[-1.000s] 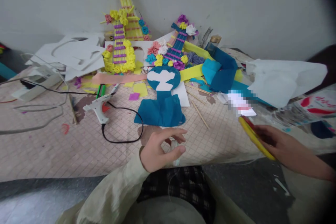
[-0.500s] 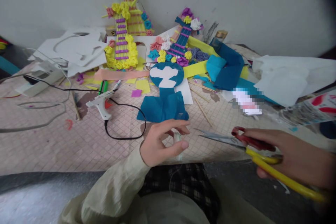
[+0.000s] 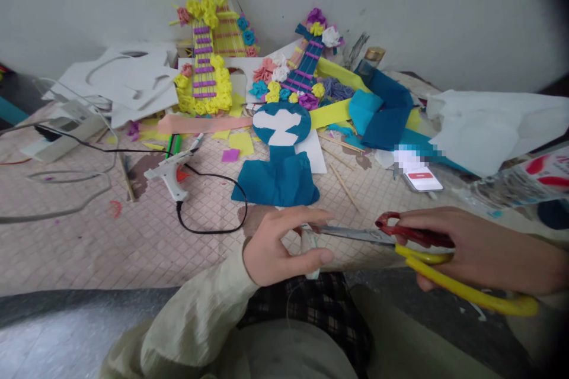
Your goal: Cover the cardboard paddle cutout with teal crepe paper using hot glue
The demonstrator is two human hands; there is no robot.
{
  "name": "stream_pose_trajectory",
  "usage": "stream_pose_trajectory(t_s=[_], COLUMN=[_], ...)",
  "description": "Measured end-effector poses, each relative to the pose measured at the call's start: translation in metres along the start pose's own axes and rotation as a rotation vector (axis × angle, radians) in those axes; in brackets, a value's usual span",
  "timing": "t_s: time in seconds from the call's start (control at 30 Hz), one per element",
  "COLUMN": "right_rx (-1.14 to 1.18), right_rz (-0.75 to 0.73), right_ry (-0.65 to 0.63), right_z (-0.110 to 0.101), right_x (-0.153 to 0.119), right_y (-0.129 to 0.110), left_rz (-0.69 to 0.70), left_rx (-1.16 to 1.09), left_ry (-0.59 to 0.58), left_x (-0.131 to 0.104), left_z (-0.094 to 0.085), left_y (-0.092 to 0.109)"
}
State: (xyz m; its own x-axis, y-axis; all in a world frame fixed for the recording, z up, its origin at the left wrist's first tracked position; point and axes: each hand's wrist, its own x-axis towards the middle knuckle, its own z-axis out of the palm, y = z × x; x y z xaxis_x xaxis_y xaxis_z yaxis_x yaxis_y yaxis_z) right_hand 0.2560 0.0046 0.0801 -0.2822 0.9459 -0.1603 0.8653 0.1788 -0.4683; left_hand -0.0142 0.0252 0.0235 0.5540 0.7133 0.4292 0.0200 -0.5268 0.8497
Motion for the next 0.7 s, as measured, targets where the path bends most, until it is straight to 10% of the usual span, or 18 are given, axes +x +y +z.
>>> stream_pose_trajectory(t_s=[0.13, 0.7], right_rx=[0.030, -0.026], right_rz=[-0.051, 0.177], right_ry=[-0.382, -0.233], right_z=[-0.004, -0.013], right_x=[0.001, -0.011], right_y=[-0.010, 0.024], left_rz=[0.011, -0.125], left_rx=[0.001, 0.016], left_ry=[-0.008, 0.030], left_x=[0.003, -0.004], left_z=[0.000, 0.001], left_y=[0.004, -0.004])
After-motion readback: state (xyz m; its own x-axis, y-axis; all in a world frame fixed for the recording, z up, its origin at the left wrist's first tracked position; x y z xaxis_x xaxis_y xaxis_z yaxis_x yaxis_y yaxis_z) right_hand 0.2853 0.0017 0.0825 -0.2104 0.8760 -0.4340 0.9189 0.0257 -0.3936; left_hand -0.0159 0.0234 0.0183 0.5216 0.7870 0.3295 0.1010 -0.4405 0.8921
